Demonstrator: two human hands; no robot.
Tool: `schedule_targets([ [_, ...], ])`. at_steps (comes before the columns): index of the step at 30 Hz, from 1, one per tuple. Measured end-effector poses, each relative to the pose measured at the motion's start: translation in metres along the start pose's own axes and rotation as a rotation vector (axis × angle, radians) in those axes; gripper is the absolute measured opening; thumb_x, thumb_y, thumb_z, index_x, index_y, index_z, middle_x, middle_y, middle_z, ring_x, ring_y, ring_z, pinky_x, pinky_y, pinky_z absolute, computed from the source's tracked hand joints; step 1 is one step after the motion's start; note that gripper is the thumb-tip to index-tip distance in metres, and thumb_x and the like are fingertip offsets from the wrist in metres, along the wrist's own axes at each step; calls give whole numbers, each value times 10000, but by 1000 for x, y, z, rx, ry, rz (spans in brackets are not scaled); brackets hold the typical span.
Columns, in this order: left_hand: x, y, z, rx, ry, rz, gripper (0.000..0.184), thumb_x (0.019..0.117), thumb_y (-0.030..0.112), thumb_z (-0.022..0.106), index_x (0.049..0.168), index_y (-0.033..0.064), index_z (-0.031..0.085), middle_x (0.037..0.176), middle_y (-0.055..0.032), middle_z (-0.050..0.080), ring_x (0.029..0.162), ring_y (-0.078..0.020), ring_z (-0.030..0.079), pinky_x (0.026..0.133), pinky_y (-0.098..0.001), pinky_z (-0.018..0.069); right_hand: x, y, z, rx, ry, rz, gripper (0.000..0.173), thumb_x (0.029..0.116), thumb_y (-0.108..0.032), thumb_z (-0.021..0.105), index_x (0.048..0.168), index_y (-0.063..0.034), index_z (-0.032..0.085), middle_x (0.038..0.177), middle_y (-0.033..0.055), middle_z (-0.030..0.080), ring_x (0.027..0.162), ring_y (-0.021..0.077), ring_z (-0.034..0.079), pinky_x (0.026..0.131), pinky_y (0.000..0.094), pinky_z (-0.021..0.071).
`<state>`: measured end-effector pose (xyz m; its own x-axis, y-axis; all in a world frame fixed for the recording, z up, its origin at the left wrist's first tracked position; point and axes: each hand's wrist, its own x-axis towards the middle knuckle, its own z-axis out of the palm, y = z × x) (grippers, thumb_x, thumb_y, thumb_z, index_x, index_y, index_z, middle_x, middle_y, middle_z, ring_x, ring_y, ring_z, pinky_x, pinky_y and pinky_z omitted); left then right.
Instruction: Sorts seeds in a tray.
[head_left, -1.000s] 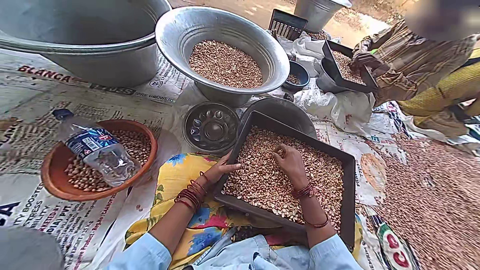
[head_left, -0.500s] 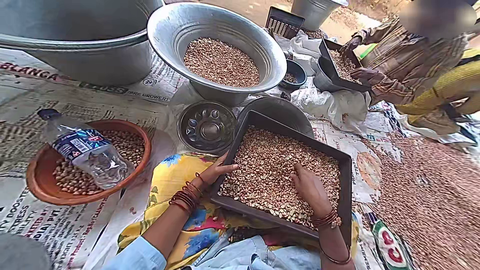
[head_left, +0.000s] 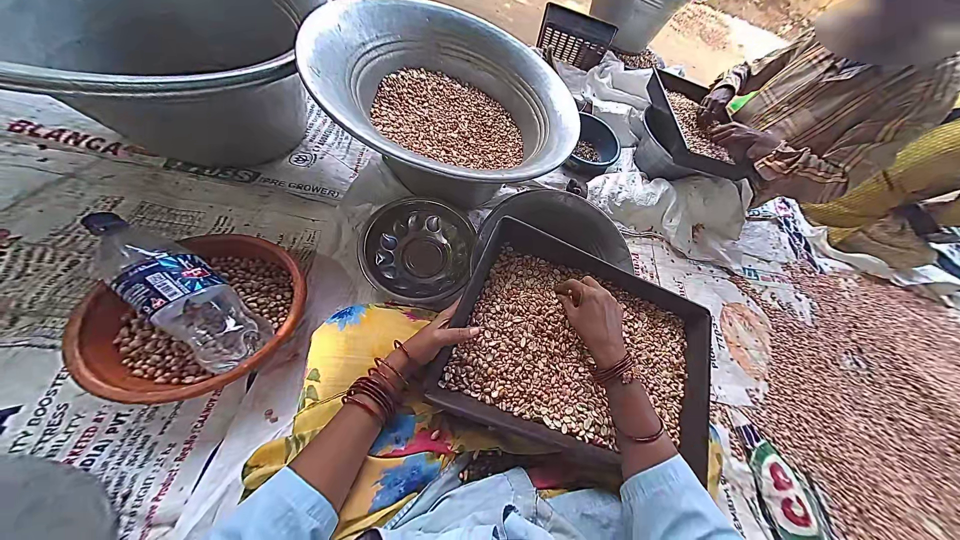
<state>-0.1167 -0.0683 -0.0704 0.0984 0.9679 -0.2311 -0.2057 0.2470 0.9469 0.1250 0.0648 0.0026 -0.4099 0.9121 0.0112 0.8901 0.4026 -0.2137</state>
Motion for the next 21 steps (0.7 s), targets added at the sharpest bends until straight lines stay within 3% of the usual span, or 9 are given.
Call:
schedule_targets([
  [4, 1, 0, -1, 24, -6, 5, 821, 866, 197, 621, 1566, 10, 237, 1403, -50, 519, 1164, 32, 564, 990, -154, 469, 3, -2, 3, -38, -34, 52, 258, 983, -226, 620, 1187, -147, 756, 1083, 156, 709, 942, 346, 702, 792, 543, 531],
  [11, -2, 2, 2, 38, 40, -29, 745, 879, 164, 612, 1531, 9, 286, 1324, -41, 545, 1088, 32, 584, 935, -153, 490, -5, -10, -5, 17, -68, 81, 273, 979, -250, 605, 1169, -97, 728, 1078, 157, 694, 952, 343, 689, 795, 554, 511],
  [13, -3, 2, 2, 30, 41, -36, 738, 891, 147, 604, 1540, 17, 277, 1348, -47, 536, 1104, 28, 584, 941, -152, 492, -25, -10, -23, 286, -123, -44, 252, 966, -236, 605, 1122, -85, 732, 959, 74, 699, 817, 211, 649, 717, 431, 499],
  [14, -3, 1, 1, 33, 39, -38, 746, 894, 152, 603, 1548, 21, 270, 1373, -55, 522, 1124, 23, 576, 948, -154, 486, -38, -7, -30, 495, -191, -160, 230, 964, -232, 610, 1096, -81, 722, 923, -4, 687, 755, 73, 608, 675, 285, 497],
  [15, -3, 0, 1, 36, 38, -39, 756, 894, 161, 607, 1555, 22, 266, 1393, -62, 514, 1143, 18, 570, 958, -158, 483, -52, -4, -33, 706, -277, -276, 211, 964, -208, 627, 1085, -55, 707, 930, -46, 682, 751, -19, 597, 672, 183, 512],
  [16, -3, 0, 1, 39, 37, -38, 759, 890, 177, 616, 1552, 26, 275, 1393, -58, 518, 1147, 19, 571, 962, -161, 485, -67, -3, -35, 816, -331, -351, 196, 963, -195, 654, 1064, -37, 712, 924, -52, 689, 744, -49, 593, 669, 149, 515],
  [18, -1, 1, 0, 42, 31, -30, 759, 883, 194, 618, 1547, 35, 286, 1370, -34, 536, 1133, 32, 580, 956, -155, 492, -95, -2, -33, 641, -269, -391, 184, 949, -262, 683, 1000, -107, 768, 834, -53, 684, 653, -12, 544, 595, 193, 464],
  [19, -1, 1, 0, 34, 28, -30, 750, 887, 184, 614, 1545, 35, 284, 1354, -26, 543, 1120, 35, 585, 949, -154, 496, -107, -4, -27, 479, -196, -391, 168, 930, -276, 686, 970, -142, 780, 783, -26, 669, 616, 73, 548, 565, 289, 457],
  [21, -2, 2, 1, 17, 29, -32, 729, 895, 157, 607, 1537, 33, 285, 1317, -19, 554, 1086, 36, 595, 928, -152, 504, -123, -7, -9, 253, -75, -386, 116, 887, -249, 714, 927, -170, 790, 755, 26, 686, 604, 190, 643, 524, 412, 509],
])
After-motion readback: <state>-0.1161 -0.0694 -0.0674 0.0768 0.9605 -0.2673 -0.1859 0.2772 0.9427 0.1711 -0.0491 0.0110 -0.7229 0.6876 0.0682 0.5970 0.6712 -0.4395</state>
